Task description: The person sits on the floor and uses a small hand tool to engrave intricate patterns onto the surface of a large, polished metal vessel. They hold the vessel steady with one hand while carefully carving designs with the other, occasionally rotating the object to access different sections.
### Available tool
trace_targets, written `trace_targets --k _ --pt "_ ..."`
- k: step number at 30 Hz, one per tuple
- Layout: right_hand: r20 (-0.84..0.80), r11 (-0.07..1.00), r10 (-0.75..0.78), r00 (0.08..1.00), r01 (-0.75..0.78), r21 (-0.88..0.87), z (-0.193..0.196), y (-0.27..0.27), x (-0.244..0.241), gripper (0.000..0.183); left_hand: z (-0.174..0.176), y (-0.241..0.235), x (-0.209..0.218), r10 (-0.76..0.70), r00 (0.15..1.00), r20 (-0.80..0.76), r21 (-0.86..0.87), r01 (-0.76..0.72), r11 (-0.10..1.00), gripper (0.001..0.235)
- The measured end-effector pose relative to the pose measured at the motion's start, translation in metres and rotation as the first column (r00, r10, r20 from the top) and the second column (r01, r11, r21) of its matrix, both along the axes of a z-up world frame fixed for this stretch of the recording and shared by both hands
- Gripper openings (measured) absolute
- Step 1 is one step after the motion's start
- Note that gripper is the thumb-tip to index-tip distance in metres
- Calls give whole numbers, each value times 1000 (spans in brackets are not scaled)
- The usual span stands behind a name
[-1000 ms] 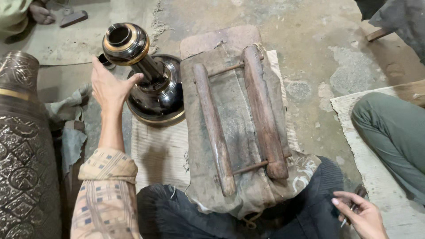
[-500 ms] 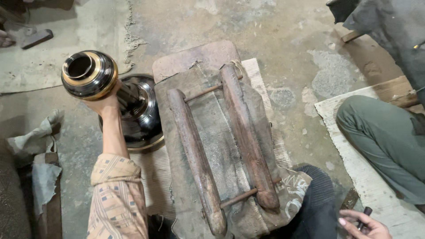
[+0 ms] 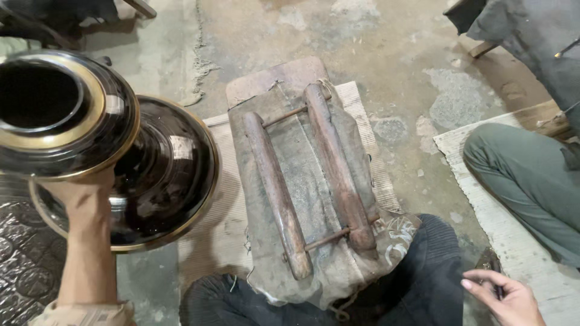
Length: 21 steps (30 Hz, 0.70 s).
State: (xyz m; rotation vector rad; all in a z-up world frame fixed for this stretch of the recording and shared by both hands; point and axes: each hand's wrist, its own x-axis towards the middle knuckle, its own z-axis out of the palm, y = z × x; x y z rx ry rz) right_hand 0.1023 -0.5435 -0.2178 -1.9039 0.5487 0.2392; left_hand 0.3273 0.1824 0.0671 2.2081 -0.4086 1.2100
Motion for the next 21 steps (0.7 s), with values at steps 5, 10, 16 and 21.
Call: trace_targets --k 5,10,16,21 --pt "239 984 136 961 -159 80 44 47 11 26 37 -4 -82 -12 999 -44 -29 11 1000 57" --pt "329 975 187 926 -217 56 109 111 14 34 76 -31 -163 -28 999 -37 -47 26 999 49" --pt "376 847 177 909 -336 412 165 158 25 40 104 -94 -213 -150 989 -16 -68 148 987 40" --pt "401 861 249 882 -391 326 171 168 37 43 92 -151 -235 -284 958 -38 -95 280 955 33"
